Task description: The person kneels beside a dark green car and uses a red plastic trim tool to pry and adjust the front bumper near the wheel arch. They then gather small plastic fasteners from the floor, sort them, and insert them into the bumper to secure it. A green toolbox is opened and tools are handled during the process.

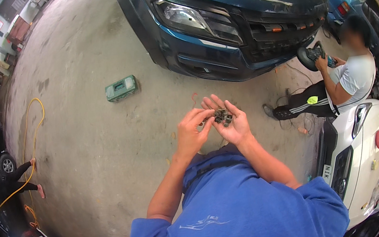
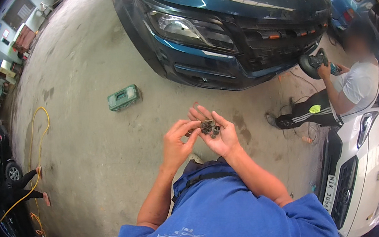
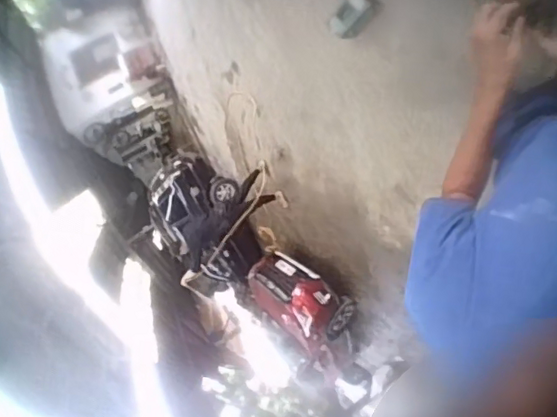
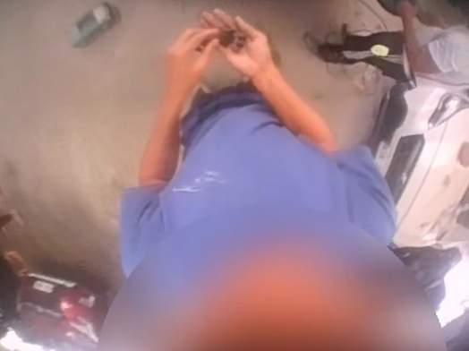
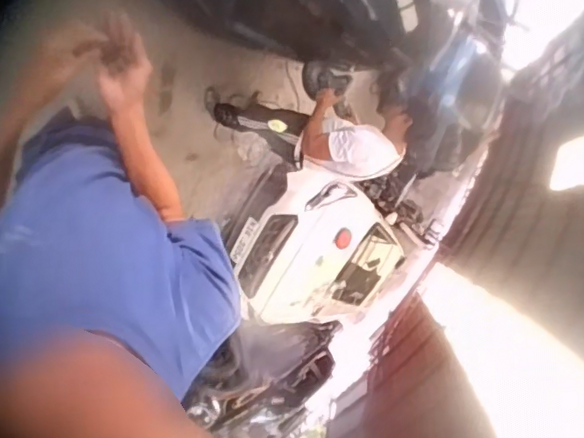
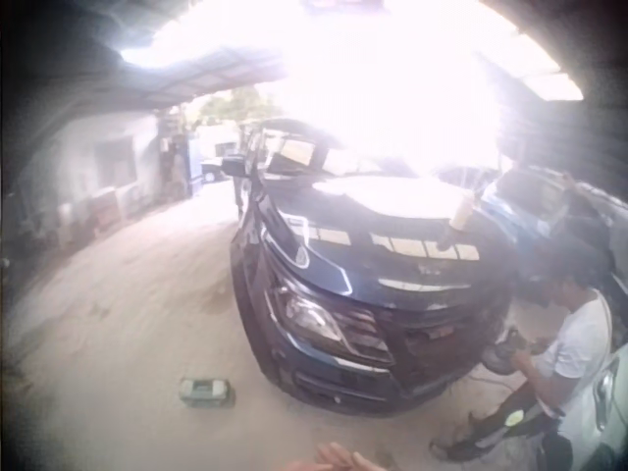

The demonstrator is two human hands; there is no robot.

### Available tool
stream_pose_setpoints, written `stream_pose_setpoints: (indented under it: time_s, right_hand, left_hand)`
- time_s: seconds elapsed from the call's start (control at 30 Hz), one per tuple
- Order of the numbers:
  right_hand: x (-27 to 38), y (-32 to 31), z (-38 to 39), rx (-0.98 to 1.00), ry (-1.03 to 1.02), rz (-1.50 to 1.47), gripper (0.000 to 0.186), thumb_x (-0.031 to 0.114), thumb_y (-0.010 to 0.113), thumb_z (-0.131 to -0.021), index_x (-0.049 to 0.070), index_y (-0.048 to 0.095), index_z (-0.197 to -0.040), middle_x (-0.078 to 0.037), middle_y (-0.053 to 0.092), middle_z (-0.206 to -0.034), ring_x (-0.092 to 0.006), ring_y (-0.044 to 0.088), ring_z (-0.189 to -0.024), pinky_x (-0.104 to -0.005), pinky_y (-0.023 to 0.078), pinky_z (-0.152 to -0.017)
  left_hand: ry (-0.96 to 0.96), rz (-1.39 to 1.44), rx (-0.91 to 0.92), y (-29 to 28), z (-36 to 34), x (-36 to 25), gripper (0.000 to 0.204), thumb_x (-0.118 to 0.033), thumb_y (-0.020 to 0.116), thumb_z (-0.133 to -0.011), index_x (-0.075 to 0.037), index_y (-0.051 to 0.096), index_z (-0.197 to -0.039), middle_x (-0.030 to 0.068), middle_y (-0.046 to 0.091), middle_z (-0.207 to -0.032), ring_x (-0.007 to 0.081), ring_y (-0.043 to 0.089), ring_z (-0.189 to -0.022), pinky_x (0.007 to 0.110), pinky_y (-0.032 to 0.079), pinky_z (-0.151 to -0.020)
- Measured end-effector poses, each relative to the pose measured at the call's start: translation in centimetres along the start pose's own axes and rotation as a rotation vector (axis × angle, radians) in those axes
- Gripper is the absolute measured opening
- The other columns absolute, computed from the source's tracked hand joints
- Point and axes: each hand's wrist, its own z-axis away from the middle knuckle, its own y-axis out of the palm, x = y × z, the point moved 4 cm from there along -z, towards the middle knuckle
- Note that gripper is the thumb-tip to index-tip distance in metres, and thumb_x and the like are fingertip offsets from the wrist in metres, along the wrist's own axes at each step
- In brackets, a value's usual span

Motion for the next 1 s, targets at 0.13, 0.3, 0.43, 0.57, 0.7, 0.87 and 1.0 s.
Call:
stream_pose_setpoints:
  time_s: [0.13,0.3,0.43,0.57,0.7,0.87,1.0]
  right_hand:
    - [-0.1,-0.8,-0.4,-0.075,-0.033,0.076,0.049,0.027,0.038,-0.110,-0.001,0.045,-0.150,-0.020,0.042,-0.159,-0.0344,0.036,-0.149,-0.0473,0.034,-0.121]
    - [0.0,-1.4,-0.8,-0.103,-0.011,0.061,0.049,0.027,0.038,-0.111,0.000,0.043,-0.151,-0.020,0.044,-0.157,-0.0345,0.038,-0.148,-0.0474,0.036,-0.121]
    - [0.2,-1.2,-0.9,-0.077,0.013,0.128,0.050,0.027,0.038,-0.110,0.001,0.042,-0.153,-0.019,0.044,-0.157,-0.0340,0.038,-0.148,-0.0469,0.036,-0.120]
    - [0.5,-1.0,-0.9,-0.082,0.033,0.145,0.050,0.027,0.038,-0.110,0.001,0.042,-0.153,-0.018,0.043,-0.158,-0.0334,0.038,-0.148,-0.0463,0.035,-0.121]
    - [0.9,-0.6,-0.8,-0.071,0.052,0.122,0.051,0.027,0.038,-0.110,0.002,0.042,-0.154,-0.019,0.042,-0.160,-0.0324,0.038,-0.148,-0.0459,0.034,-0.121]
    - [1.6,-0.2,-0.5,-0.038,0.080,0.132,0.052,0.029,0.036,-0.110,0.001,0.041,-0.154,-0.019,0.040,-0.161,-0.0314,0.039,-0.147,-0.0450,0.033,-0.121]
    - [2.0,-0.2,-0.3,-0.035,0.088,0.121,0.053,0.030,0.034,-0.111,0.001,0.039,-0.156,-0.019,0.038,-0.162,-0.0312,0.040,-0.146,-0.0444,0.033,-0.121]
  left_hand:
    - [-0.015,-0.015,-0.019,0.2,0.1,0.5,0.022,-0.003,0.075,-0.088,-0.004,0.076,-0.110,0.0085,0.072,-0.100,0.0181,0.071,-0.083,0.030,0.056,-0.073]
    - [-0.060,0.021,-0.047,0.3,0.3,1.0,0.022,-0.003,0.074,-0.088,-0.004,0.076,-0.110,0.0094,0.072,-0.100,0.0185,0.070,-0.082,0.030,0.055,-0.073]
    - [-0.079,0.068,-0.076,0.3,0.3,1.2,0.022,-0.002,0.073,-0.088,-0.004,0.076,-0.110,0.0090,0.072,-0.099,0.0184,0.069,-0.082,0.030,0.055,-0.072]
    - [-0.106,0.085,-0.093,0.5,0.2,1.0,0.022,-0.002,0.073,-0.088,-0.004,0.076,-0.110,0.0077,0.072,-0.100,0.0188,0.071,-0.084,0.029,0.055,-0.070]
    - [-0.139,0.099,-0.093,1.0,0.1,1.0,0.021,-0.001,0.072,-0.089,-0.003,0.077,-0.109,0.0090,0.073,-0.101,0.0180,0.070,-0.085,0.029,0.055,-0.072]
    - [-0.139,0.068,-0.072,1.7,0.0,0.7,0.021,-0.001,0.071,-0.089,-0.003,0.077,-0.110,0.0089,0.074,-0.102,0.0183,0.071,-0.087,0.029,0.055,-0.074]
    - [-0.156,0.071,-0.082,2.1,-0.1,0.3,0.021,-0.001,0.071,-0.089,-0.003,0.077,-0.110,0.0086,0.074,-0.102,0.0176,0.070,-0.087,0.029,0.055,-0.074]
